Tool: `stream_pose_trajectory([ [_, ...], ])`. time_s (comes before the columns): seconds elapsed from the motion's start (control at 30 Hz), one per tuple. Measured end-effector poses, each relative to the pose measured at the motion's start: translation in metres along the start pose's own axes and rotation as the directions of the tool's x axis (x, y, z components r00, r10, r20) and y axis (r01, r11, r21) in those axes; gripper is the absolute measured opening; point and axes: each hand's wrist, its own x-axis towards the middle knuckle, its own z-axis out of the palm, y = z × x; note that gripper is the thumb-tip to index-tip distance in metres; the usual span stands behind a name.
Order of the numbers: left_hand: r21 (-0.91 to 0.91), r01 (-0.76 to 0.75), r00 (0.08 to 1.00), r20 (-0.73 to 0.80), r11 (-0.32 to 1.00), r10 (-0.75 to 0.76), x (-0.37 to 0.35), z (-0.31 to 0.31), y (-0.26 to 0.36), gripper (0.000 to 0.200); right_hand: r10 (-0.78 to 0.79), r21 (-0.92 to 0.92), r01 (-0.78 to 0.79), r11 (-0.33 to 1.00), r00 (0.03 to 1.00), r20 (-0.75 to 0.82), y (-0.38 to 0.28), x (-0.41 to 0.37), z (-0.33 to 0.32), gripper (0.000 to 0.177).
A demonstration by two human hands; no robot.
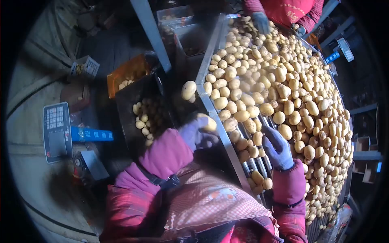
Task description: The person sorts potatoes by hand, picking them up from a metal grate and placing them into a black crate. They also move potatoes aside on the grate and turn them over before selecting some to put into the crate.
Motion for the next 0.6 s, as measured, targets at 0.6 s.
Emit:
stream_pose_trajectory([
  [0.6,0.8,-0.482,0.828,0.281,0.357,0.486,0.145,0.058,0.046,0.037,0.239,0.334,-0.138,0.933,0.928,-0.285,0.045,-0.092,0.011,0.034],
])
